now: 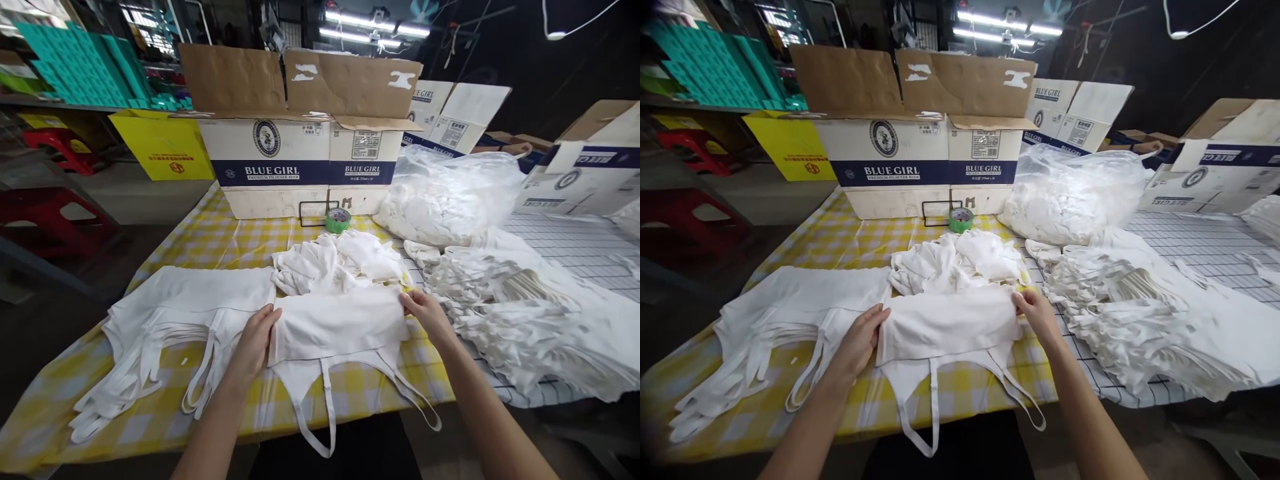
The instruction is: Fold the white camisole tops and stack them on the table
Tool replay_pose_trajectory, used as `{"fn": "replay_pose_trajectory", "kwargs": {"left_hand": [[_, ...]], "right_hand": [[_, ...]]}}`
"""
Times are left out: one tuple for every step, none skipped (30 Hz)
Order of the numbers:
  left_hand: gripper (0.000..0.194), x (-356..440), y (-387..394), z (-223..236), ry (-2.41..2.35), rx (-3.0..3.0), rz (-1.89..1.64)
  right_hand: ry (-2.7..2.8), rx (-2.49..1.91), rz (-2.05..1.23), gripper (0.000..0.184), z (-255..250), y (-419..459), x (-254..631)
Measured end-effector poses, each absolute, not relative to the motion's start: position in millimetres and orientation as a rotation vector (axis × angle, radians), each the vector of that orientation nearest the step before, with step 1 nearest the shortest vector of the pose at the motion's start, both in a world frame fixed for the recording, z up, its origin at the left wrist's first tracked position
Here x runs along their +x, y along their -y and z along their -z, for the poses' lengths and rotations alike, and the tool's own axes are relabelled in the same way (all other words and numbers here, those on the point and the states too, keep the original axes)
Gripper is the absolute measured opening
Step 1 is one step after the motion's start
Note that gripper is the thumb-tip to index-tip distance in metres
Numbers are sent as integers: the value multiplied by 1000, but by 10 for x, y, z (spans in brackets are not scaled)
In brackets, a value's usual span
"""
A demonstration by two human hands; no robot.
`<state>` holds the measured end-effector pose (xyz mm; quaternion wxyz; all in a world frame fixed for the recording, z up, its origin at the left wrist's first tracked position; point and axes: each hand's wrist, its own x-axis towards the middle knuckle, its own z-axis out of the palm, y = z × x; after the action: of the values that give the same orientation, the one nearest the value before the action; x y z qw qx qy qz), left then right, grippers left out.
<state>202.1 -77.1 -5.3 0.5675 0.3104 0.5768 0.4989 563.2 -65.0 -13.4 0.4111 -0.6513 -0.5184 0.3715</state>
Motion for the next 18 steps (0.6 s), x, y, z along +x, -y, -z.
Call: {"fn": "replay_pose_trajectory", "kwargs": {"left_hand": [[29, 2027, 768, 58, -1324, 625, -1193], [30, 2035, 766, 66, -1311, 567, -1205], [30, 2044, 767, 77, -1305, 546, -1212], [29, 2050, 772, 91, -1297, 556, -1210], [28, 2055, 781, 107, -1287, 586, -1201], [27, 2056, 793, 123, -1278, 628, -1193], [27, 2056, 806, 139, -1275, 680, -1184], [28, 2054, 819, 154, -1277, 736, -1175], [29, 2053, 830, 168, -1280, 792, -1160], [30, 2052, 837, 180, -1286, 848, -1134], [32, 2053, 841, 188, -1302, 900, -1102], [33, 2054, 842, 194, -1325, 948, -1069], [34, 2056, 842, 195, -1355, 992, -1043], [35, 2059, 843, 190, -1386, 1023, -1030], [35, 2061, 846, 178, -1406, 1039, -1033], [35, 2064, 853, 158, -1403, 1034, -1048], [35, 2067, 863, 130, -1377, 1009, -1068], [36, 2071, 877, 96, -1337, 970, -1081]], "right_hand": [[1292, -1672, -910, 32, 139, 660, 5645], [1263, -1705, -871, 31, 152, 668, 5652], [1224, -1736, -798, 32, 172, 674, 5653], [1190, -1765, -690, 35, 197, 680, 5650], [1169, -1795, -571, 36, 224, 686, 5641], [1175, -1830, -479, 35, 253, 695, 5627], [1206, -1862, -428, 31, 283, 703, 5606], [1255, -1887, -425, 29, 311, 712, 5580], [1309, -1900, -467, 30, 337, 718, 5548], [1351, -1896, -537, 32, 358, 723, 5512], [1375, -1879, -597, 32, 372, 725, 5476], [1385, -1853, -633, 31, 378, 725, 5441], [1388, -1826, -655, 29, 373, 726, 5411], [1399, -1801, -676, 28, 357, 729, 5390], [1403, -1766, -714, 28, 331, 737, 5377], [1385, -1716, -779, 28, 296, 750, 5373], [1335, -1652, -873, 29, 253, 769, 5378], [1256, -1579, -988, 30, 204, 794, 5388]]}}
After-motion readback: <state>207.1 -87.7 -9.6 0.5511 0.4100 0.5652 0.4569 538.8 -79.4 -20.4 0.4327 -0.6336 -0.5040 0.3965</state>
